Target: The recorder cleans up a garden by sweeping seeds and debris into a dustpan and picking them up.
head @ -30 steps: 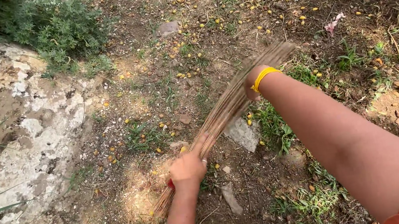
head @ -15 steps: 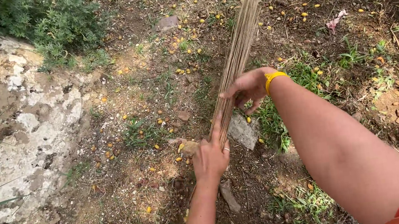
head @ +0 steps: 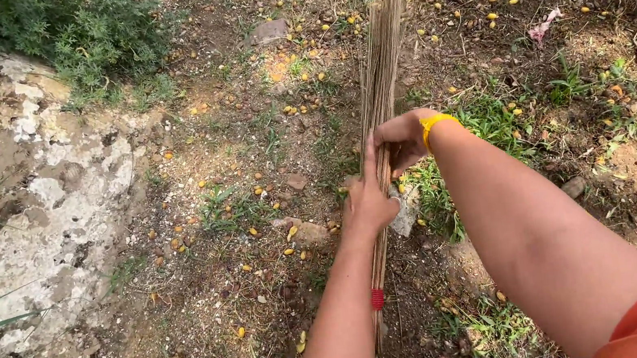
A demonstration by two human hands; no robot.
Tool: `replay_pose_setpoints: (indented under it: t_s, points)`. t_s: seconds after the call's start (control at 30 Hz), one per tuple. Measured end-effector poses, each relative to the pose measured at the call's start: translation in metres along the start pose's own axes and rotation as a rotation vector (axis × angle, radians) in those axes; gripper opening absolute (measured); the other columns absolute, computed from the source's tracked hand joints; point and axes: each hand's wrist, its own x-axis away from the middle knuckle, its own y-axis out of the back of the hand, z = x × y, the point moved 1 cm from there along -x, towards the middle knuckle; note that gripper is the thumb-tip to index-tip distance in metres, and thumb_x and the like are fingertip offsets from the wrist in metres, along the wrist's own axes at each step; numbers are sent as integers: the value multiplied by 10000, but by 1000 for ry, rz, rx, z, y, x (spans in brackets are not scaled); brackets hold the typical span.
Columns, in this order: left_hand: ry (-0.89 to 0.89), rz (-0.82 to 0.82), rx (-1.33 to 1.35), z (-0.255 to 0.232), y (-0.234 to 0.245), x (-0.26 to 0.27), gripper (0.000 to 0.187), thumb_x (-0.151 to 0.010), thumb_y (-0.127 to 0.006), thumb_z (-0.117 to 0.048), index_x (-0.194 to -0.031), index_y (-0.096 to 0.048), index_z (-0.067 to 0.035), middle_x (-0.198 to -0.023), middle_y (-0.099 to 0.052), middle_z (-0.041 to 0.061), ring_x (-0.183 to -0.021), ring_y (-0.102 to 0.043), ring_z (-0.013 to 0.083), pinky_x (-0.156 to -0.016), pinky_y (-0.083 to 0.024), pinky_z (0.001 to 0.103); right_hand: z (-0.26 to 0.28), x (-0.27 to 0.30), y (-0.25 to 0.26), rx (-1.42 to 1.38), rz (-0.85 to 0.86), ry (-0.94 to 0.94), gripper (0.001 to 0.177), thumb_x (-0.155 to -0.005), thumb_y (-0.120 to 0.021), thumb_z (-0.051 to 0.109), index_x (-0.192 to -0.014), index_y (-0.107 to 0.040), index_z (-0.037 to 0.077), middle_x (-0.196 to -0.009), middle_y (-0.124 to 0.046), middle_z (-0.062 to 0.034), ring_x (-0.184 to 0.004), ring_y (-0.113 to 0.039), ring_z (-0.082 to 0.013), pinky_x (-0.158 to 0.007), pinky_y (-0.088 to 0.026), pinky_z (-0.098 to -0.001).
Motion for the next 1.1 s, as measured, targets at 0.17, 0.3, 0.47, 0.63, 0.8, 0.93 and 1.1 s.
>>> replay_pose_setpoints:
  t_s: [0.17, 0.3, 0.47, 0.63, 0.8, 0.93, 1.1]
  points:
    - [105, 92, -317, 25, -15, 9, 983, -968, -600, -121, -1592, 19, -561, -1233, -511, 216, -910, -700, 312, -738, -610, 435, 2, -47, 59, 853, -149, -234, 346, -950, -642, 407, -1013, -673, 69, -1000, -724, -137, -869, -705, -277, -852, -591, -458]
    - [249, -68, -625, 76, 2, 5, 793, -1087, -432, -97, -1565, -101, -635, -1080, -552, 148, -688, -662, 198, -571, -596, 352, -26, -84, 106, 619, 135, -465, 388, -941, -699, 372, -830, -442, 103, -814, -465, -83, -706, -490, -262, -689, -481, -449]
    - [271, -115, -563, 77, 37, -1, 937, -933, -587, -127, -1576, -90, -594, -1150, -553, 196, -630, -631, 202, -562, -565, 368, -12, 19, 51, 810, -185, -297, 219, -931, -635, 222, -912, -695, 13, -823, -728, -132, -755, -706, -270, -751, -603, -450]
    - [134, -122, -462, 44, 22, 6, 1021, -910, -599, -61, -1630, -56, -541, -1198, -592, 235, -624, -637, 197, -557, -568, 346, -15, -30, 68, 881, -129, -332, 177, -919, -587, 135, -863, -673, -10, -765, -713, -137, -716, -706, -279, -711, -603, -457]
    - [228, -34, -60, 44, -4, -12, 1047, -901, -646, -143, -1617, 22, -513, -1239, -604, 249, -616, -610, 197, -529, -488, 347, 7, 32, 8, 819, -32, -343, 263, -910, -713, 277, -959, -574, 59, -879, -656, -86, -797, -638, -262, -767, -591, -454]
    - [192, -116, 179, 3, 26, 16, 1144, -853, -675, -143, -1662, 85, -416, -1125, -737, 164, -645, -610, 211, -562, -499, 345, 7, 10, -2, 816, -20, -283, 670, -914, -639, 587, -1361, -568, 93, -1133, -699, -150, -982, -668, -283, -871, -618, -459]
    - [23, -448, 580, 10, 19, 18, 1304, -744, -768, -111, -1626, 190, -179, -1331, -536, 254, -960, -659, 318, -786, -588, 426, -14, -33, 13, 270, 109, 201, 909, -909, -551, 768, -1549, -473, 128, -1406, -548, -150, -1212, -559, -195, -899, -465, -480]
